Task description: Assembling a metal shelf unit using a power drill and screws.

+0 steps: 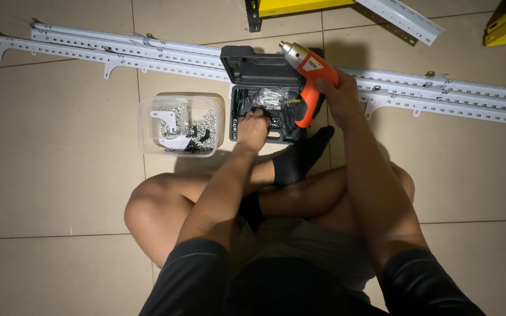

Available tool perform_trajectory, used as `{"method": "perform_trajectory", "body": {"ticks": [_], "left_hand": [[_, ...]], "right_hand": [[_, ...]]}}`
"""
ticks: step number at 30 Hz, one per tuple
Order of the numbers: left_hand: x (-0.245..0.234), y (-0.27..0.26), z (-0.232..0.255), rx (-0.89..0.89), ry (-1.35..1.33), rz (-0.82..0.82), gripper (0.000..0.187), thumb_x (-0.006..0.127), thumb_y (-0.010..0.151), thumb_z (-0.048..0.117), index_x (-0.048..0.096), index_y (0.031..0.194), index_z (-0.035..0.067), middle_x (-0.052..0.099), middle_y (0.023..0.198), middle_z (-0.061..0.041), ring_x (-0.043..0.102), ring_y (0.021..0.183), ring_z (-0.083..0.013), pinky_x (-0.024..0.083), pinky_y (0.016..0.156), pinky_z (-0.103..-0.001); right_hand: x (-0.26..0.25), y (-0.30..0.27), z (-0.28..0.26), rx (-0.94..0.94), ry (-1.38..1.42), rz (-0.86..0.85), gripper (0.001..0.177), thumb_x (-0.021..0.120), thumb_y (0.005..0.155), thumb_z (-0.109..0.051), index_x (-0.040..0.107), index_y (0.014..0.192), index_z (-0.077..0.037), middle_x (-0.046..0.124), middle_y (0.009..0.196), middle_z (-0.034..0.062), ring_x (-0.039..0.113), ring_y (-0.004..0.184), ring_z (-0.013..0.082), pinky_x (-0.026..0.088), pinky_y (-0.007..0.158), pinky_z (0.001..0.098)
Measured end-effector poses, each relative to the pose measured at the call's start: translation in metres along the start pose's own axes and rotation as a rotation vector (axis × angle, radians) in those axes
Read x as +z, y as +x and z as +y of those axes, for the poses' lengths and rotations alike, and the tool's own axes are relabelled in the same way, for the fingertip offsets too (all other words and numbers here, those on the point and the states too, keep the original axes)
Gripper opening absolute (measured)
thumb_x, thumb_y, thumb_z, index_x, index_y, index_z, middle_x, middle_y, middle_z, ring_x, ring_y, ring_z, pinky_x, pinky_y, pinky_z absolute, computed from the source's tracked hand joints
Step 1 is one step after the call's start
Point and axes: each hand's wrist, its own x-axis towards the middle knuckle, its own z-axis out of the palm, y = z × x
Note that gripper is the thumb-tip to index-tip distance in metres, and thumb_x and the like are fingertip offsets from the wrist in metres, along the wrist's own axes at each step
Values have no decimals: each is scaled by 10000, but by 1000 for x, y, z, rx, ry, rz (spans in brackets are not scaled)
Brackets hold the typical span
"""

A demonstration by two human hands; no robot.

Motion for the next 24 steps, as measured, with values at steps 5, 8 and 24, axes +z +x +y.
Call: {"method": "perform_trajectory", "body": {"ticks": [5, 8, 24], "left_hand": [[-31, -3, 16, -77, -166, -36, 73, 721, 796, 187, 780, 838, 180, 669, 1078, -99, 631, 1078, -326, 493, 916, -477], [-31, -4, 18, -77, -168, -43, 83, 690, 832, 137, 764, 842, 172, 674, 1085, -92, 647, 1071, -315, 506, 920, -474], [-157, -34, 69, -177, -1534, 358, 88, 582, 1029, 18, 587, 1116, 3, 746, 1023, -123, 741, 882, -153, 608, 818, -269]], "right_hand": [[0, 0, -1, 32, -1, 9, 415, 709, 913, -137, 663, 1294, 21, 700, 1151, 48, 643, 1032, 131, 530, 955, 295], [-3, 2, 6, 49, 37, 15, 420, 724, 906, -127, 656, 1289, 30, 691, 1145, 52, 635, 1019, 138, 525, 941, 302], [3, -4, -2, 67, 274, -36, 502, 759, 862, -196, 614, 1283, 36, 701, 1177, 84, 675, 1052, 187, 562, 945, 335]]}}
